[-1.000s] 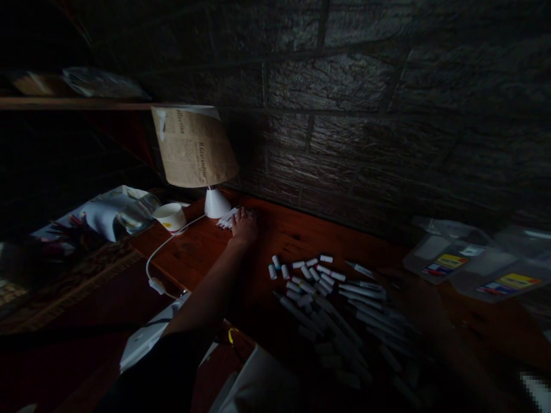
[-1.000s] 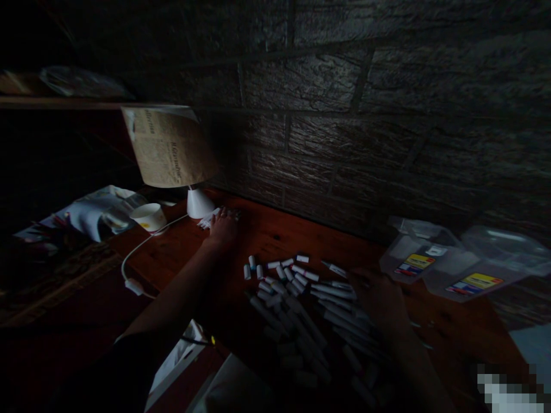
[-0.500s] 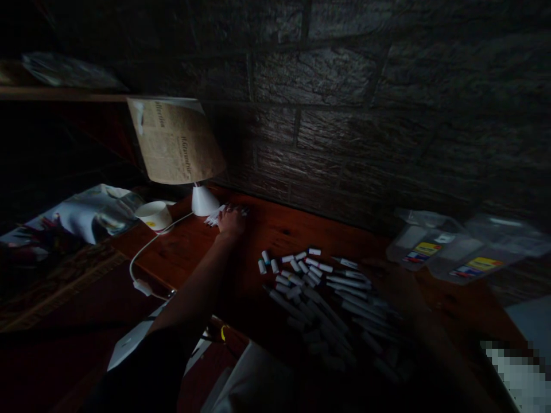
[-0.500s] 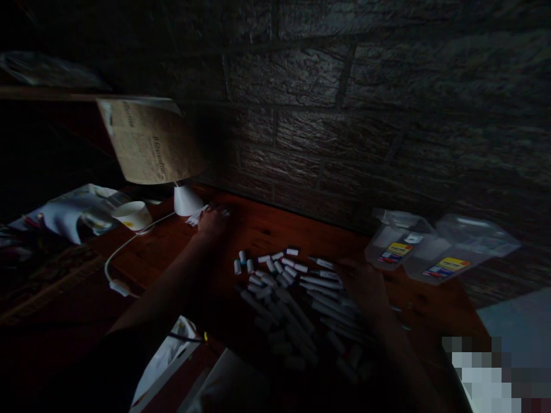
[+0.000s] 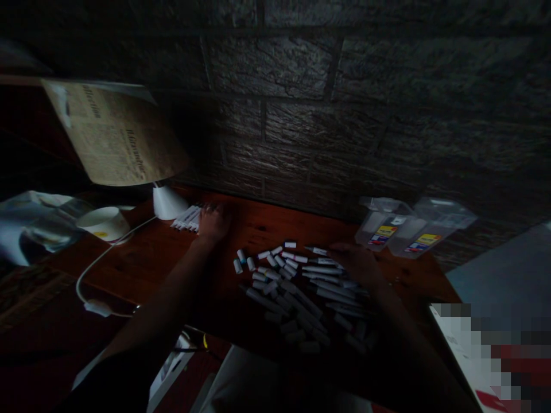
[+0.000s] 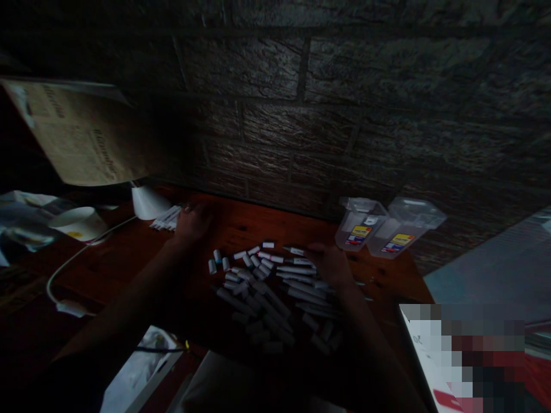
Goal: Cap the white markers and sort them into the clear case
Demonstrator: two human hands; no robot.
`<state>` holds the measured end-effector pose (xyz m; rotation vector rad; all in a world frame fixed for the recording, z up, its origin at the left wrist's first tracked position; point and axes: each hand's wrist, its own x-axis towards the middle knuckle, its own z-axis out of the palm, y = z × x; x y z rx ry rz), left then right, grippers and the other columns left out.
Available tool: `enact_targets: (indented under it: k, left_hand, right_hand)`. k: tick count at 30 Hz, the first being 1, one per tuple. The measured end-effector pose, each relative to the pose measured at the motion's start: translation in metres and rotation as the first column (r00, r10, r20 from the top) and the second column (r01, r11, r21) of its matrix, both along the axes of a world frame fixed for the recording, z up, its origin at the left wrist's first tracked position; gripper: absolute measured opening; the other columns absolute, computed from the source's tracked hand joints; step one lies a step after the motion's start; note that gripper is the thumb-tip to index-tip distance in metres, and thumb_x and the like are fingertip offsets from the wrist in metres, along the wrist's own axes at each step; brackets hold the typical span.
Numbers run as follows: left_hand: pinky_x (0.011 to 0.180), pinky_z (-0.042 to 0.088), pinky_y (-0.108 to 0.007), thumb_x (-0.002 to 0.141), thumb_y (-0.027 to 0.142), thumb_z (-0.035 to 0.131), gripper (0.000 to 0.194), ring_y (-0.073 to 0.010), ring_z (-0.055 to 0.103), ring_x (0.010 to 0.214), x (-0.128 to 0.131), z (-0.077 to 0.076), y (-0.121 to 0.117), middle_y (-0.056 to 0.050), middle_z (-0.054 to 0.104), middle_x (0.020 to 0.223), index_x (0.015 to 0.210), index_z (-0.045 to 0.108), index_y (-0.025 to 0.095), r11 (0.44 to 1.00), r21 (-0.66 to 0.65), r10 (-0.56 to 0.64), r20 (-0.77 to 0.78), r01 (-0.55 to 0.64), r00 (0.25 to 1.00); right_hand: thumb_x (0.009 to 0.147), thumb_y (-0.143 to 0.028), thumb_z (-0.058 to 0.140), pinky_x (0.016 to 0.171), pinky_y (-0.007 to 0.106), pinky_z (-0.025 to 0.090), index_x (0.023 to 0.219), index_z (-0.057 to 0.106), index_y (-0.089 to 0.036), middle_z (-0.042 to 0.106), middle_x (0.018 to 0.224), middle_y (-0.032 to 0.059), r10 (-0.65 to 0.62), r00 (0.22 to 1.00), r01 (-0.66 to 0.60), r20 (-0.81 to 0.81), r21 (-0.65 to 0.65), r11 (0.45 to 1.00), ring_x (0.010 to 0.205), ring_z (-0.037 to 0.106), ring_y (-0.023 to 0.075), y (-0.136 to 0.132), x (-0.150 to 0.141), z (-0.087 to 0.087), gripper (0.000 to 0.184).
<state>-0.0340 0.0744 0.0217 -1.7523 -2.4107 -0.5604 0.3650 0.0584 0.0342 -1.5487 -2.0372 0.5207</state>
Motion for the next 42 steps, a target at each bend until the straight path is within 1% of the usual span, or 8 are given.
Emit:
enact_targets:
  k: [6, 10, 17, 26, 30, 34, 37, 42]
  left_hand:
    - [0.109, 0.041, -0.035, 0.093, 0.036, 0.048, 0.041, -0.0237, 0.057, 0.121, 0.04, 0.005, 0.0, -0.012, 0.065, 0.126, 0.125, 0.062, 0.014, 0.885, 0.341, -0.392, 0.175, 0.318, 0.903]
    - [0.08, 0.054, -0.03, 0.088, 0.045, 0.054, 0.042, -0.0187, 0.068, 0.087, 0.065, 0.012, -0.009, -0.011, 0.075, 0.098, 0.109, 0.068, 0.012, 0.781, 0.427, -0.625, 0.523, 0.456, 0.58]
    - [0.05, 0.043, -0.021, 0.081, 0.048, 0.066, 0.044, -0.0087, 0.055, 0.054, 0.107, 0.03, -0.03, -0.008, 0.075, 0.084, 0.106, 0.072, 0.013, 0.67, 0.414, -0.577, 0.813, 0.616, 0.081]
    - [0.051, 0.042, -0.018, 0.075, 0.046, 0.074, 0.035, -0.0072, 0.054, 0.054, 0.122, 0.026, -0.031, 0.0, 0.065, 0.069, 0.085, 0.068, 0.014, 0.667, 0.407, -0.425, 0.896, 0.624, -0.13]
    - [0.049, 0.041, -0.02, 0.078, 0.052, 0.068, 0.039, -0.0081, 0.052, 0.053, 0.092, 0.031, -0.015, 0.0, 0.064, 0.072, 0.088, 0.064, 0.015, 0.787, 0.406, -0.46, 0.888, 0.465, 0.004]
    - [0.057, 0.043, -0.021, 0.086, 0.053, 0.054, 0.041, -0.0115, 0.057, 0.061, 0.044, 0.03, -0.001, -0.001, 0.064, 0.072, 0.089, 0.067, 0.014, 0.875, 0.387, -0.485, 0.722, 0.292, 0.494]
    - [0.07, 0.046, -0.026, 0.09, 0.049, 0.05, 0.039, -0.0196, 0.066, 0.08, 0.019, 0.025, -0.002, -0.006, 0.071, 0.082, 0.092, 0.072, 0.016, 0.967, 0.17, -0.246, 0.406, 0.192, 0.88]
    - [0.078, 0.049, -0.034, 0.092, 0.05, 0.047, 0.042, -0.0292, 0.068, 0.096, 0.006, 0.017, -0.008, -0.015, 0.073, 0.102, 0.103, 0.074, 0.02, 0.987, -0.145, 0.082, 0.066, -0.072, 0.994]
  right_hand:
    - [0.082, -0.036, 0.063, 0.083, 0.036, 0.054, 0.089, 0.077, -0.024, 0.078, 0.094, 0.004, 0.001, 0.993, 0.01, -0.12, 0.085, 0.996, 0.087, 0.072, 0.0233, -0.001, -0.009, 0.004, 0.02]
    - [0.078, -0.052, 0.066, 0.084, 0.038, 0.053, 0.09, 0.077, -0.023, 0.077, 0.094, 0.0053, -0.086, 0.923, 0.107, -0.374, 0.035, 0.994, 0.091, 0.07, 0.0255, -0.006, -0.012, 0.014, 0.033]
    - [0.074, -0.058, 0.069, 0.079, 0.035, 0.055, 0.098, 0.074, -0.023, 0.077, 0.101, 0.0035, -0.184, 0.678, 0.019, -0.711, -0.234, 0.972, 0.094, 0.07, 0.025, -0.024, -0.045, 0.018, 0.043]
    - [0.075, -0.053, 0.072, 0.087, 0.038, 0.054, 0.094, 0.074, -0.023, 0.078, 0.098, 0.0029, -0.084, 0.702, -0.16, -0.707, -0.272, 0.949, 0.096, 0.071, 0.0249, -0.054, -0.09, 0.034, 0.035]
    - [0.075, -0.054, 0.071, 0.086, 0.036, 0.054, 0.09, 0.076, -0.021, 0.078, 0.098, 0.0066, -0.065, 0.828, 0.003, -0.558, -0.112, 0.994, 0.095, 0.071, 0.0253, -0.045, -0.063, 0.031, 0.036]
    - [0.078, -0.054, 0.063, 0.078, 0.036, 0.054, 0.093, 0.076, -0.026, 0.077, 0.098, 0.0068, -0.062, 0.981, 0.078, -0.185, 0.081, 0.994, 0.084, 0.072, 0.0254, -0.028, -0.023, 0.017, 0.034]
    - [0.08, -0.052, 0.058, 0.066, 0.033, 0.055, 0.096, 0.076, -0.026, 0.078, 0.09, 0.0055, 0.004, 1.0, -0.004, -0.012, 0.013, 1.0, 0.075, 0.073, 0.0242, -0.018, -0.01, 0.007, 0.035]
    - [0.082, -0.048, 0.053, 0.071, 0.035, 0.057, 0.092, 0.076, -0.026, 0.078, 0.092, 0.0058, 0.063, 0.988, -0.065, 0.143, 0.012, 0.998, 0.082, 0.074, 0.0265, -0.012, -0.01, -0.001, 0.033]
